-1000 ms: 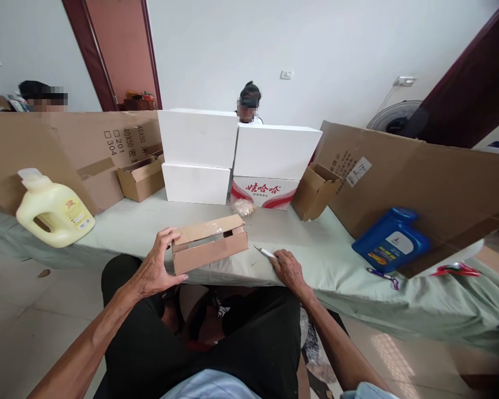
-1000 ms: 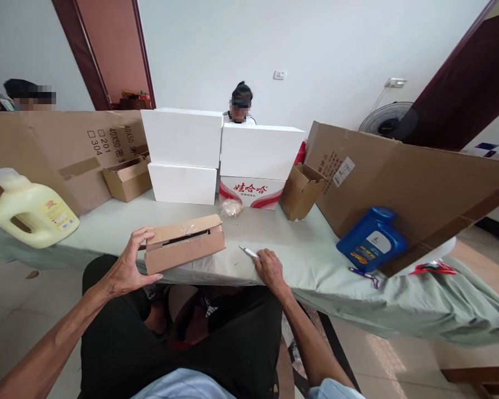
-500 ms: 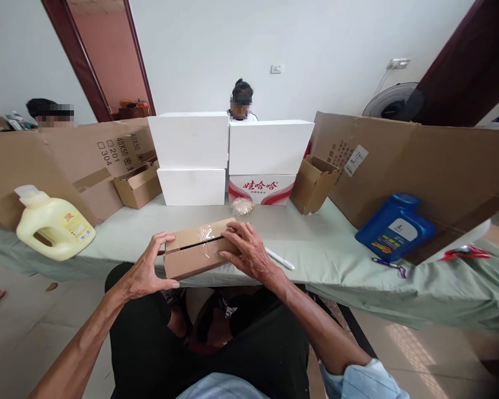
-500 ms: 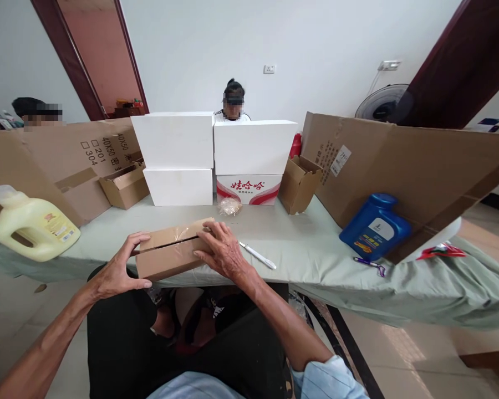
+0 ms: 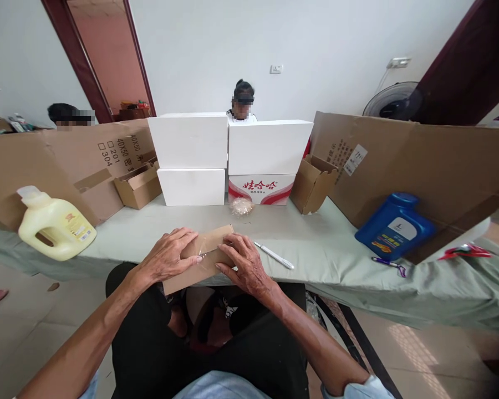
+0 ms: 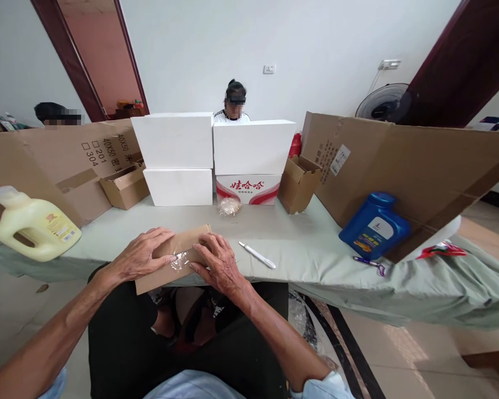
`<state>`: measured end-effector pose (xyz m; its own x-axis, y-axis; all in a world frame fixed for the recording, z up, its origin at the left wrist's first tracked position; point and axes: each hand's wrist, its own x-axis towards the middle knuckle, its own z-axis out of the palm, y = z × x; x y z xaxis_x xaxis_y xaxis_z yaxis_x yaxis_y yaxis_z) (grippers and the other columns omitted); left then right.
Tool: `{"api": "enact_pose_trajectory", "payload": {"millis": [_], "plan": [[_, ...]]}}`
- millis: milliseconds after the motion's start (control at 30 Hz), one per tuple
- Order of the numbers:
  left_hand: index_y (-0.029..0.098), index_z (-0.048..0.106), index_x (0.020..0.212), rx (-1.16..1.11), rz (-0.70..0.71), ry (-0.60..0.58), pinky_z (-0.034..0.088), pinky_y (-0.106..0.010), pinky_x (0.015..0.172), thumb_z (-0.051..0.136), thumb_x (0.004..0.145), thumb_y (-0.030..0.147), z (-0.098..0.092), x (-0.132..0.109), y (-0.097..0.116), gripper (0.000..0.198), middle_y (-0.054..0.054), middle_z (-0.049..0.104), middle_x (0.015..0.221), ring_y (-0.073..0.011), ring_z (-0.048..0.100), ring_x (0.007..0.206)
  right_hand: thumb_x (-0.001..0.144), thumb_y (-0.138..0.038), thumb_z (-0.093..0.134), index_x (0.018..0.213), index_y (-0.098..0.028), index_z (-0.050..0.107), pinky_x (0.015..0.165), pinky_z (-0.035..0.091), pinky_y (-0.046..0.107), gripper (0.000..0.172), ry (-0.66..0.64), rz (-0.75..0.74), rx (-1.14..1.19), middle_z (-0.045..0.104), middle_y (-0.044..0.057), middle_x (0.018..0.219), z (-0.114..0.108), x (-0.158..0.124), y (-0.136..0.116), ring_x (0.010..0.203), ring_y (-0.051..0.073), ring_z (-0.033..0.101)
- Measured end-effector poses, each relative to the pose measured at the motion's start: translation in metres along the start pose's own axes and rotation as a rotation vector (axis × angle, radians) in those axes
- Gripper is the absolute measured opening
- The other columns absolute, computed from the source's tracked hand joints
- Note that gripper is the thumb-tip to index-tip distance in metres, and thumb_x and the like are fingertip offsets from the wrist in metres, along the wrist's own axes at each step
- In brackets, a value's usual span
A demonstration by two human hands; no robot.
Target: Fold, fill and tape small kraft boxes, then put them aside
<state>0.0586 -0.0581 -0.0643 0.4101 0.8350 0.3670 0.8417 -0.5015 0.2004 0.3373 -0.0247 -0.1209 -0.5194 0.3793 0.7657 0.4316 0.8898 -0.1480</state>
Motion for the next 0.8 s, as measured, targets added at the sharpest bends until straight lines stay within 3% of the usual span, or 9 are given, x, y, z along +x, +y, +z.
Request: {"api": "enact_pose_trajectory", "payload": {"millis": [233, 600, 800], "plan": [[0.022, 0.073, 0.141, -0.074, 0.051, 0.115, 0.063, -0.045, 0.108, 0.069, 0.102, 0.042, 0.008, -0.006, -0.01, 0.044, -0.012, 0.078, 0.139, -0.0301, 0.076, 0.124, 0.107, -0.036, 0.067, 0.136, -0.022, 0.065, 0.104, 0.054, 0.05, 0.032, 0.005, 0.021, 0.001, 0.066, 0.017, 0.134, 0.004, 0.002, 0.001, 0.127, 0.033, 0.061], [0.023, 0.082, 0.121, -0.083, 0.128, 0.212, 0.065, -0.038, 0.1, 0.057, 0.111, 0.039, 0.0, 0.005, -0.01, 0.031, -0.01, 0.084, 0.124, -0.0258, 0.081, 0.114, 0.108, -0.041, 0.067, 0.144, -0.024, 0.063, 0.115, 0.05, 0.056, 0.041, 0.058, -0.022, -0.066, 0.064, 0.018, 0.145, 0.003, 0.003, -0.004, 0.146, 0.036, 0.052], [0.025, 0.084, 0.108, -0.061, 0.173, 0.238, 0.065, -0.04, 0.094, 0.061, 0.109, 0.032, -0.014, 0.008, -0.001, 0.024, -0.009, 0.084, 0.112, -0.0246, 0.079, 0.103, 0.109, -0.044, 0.067, 0.136, -0.02, 0.066, 0.095, 0.051, 0.047, 0.036, -0.03, 0.016, -0.029, 0.071, 0.015, 0.129, 0.001, 0.012, -0.004, 0.111, 0.03, 0.062]]}}
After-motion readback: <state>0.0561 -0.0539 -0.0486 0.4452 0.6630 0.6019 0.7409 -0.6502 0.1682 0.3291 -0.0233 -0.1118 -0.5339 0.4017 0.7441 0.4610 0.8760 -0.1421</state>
